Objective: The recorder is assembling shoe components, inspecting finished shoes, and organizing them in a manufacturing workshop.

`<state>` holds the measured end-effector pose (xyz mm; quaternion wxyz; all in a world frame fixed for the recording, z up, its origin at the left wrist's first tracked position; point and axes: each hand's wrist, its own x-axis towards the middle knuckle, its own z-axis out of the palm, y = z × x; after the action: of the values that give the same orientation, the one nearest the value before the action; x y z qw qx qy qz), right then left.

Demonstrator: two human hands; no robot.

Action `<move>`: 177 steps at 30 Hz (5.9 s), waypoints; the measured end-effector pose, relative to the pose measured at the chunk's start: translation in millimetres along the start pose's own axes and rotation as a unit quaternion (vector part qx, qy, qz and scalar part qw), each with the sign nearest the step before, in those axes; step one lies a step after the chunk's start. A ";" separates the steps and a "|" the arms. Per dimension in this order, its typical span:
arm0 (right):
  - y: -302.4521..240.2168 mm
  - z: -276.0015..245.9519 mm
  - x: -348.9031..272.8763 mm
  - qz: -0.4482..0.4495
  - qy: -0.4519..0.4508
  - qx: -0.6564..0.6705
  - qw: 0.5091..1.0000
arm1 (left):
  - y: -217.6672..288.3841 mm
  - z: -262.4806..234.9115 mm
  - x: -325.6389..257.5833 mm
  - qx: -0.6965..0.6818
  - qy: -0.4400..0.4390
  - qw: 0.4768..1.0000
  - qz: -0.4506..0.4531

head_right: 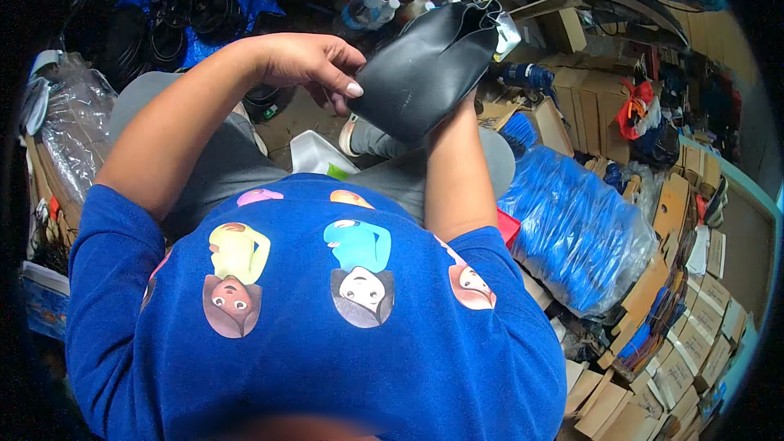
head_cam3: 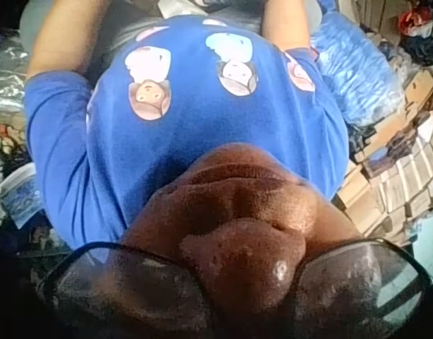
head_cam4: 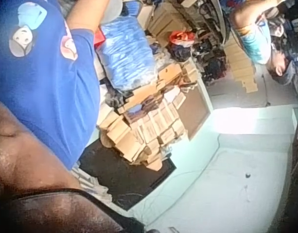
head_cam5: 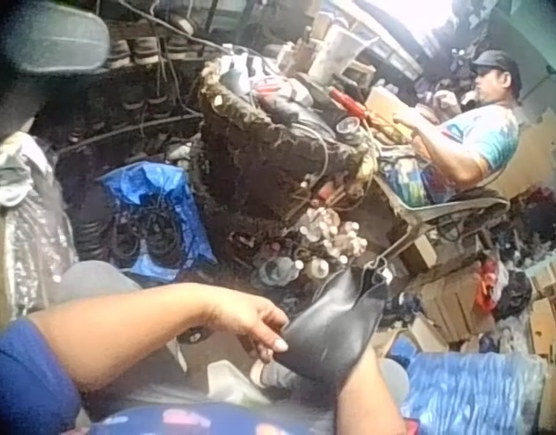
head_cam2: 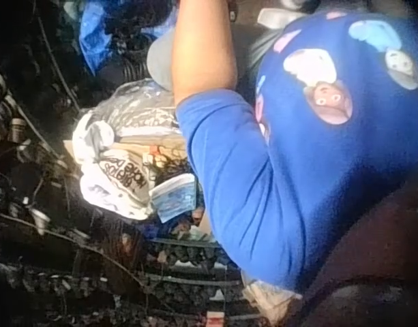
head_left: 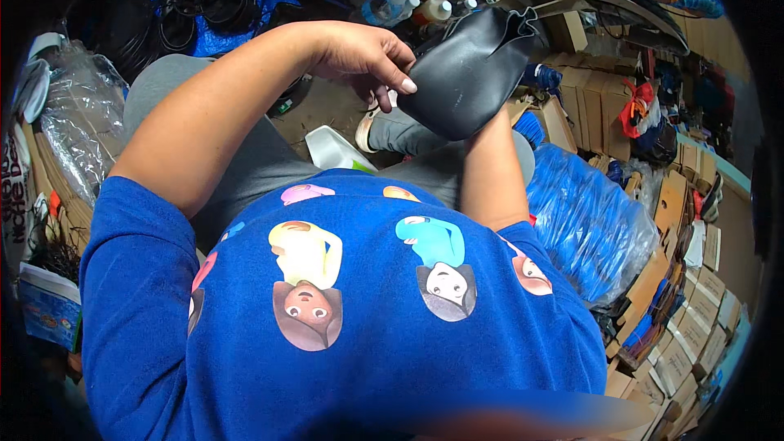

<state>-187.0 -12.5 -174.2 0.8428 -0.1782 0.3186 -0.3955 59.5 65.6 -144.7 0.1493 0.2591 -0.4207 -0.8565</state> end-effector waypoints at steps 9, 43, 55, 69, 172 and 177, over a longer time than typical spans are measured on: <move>-8.6 11.8 -14.2 -0.048 0.066 -0.054 0.995 | 0.1 -10.3 -11.4 0.052 0.004 0.998 0.021; -4.1 -186.8 -108.8 0.004 0.265 -0.802 0.536 | -84.4 -20.2 -82.8 0.327 0.529 0.783 0.001; 91.4 -251.4 -113.0 0.151 0.093 -0.850 0.497 | -99.8 -4.3 -87.5 0.324 0.541 0.773 -0.069; 120.9 -257.9 -89.1 0.211 0.185 -0.878 0.388 | -90.1 0.7 -70.0 0.334 0.528 0.776 -0.085; -112.1 33.8 -142.0 0.223 -0.074 -0.397 0.887 | -1.4 78.3 100.4 -0.315 -0.084 0.940 -0.098; -109.7 41.8 -141.9 0.212 -0.069 -0.413 0.883 | -2.4 77.0 98.3 -0.315 -0.083 0.941 -0.094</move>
<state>-288.0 31.8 -26.8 0.7768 -0.4646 0.4242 -0.0265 -65.1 70.0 -138.6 0.1070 0.1649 -0.1140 -0.9738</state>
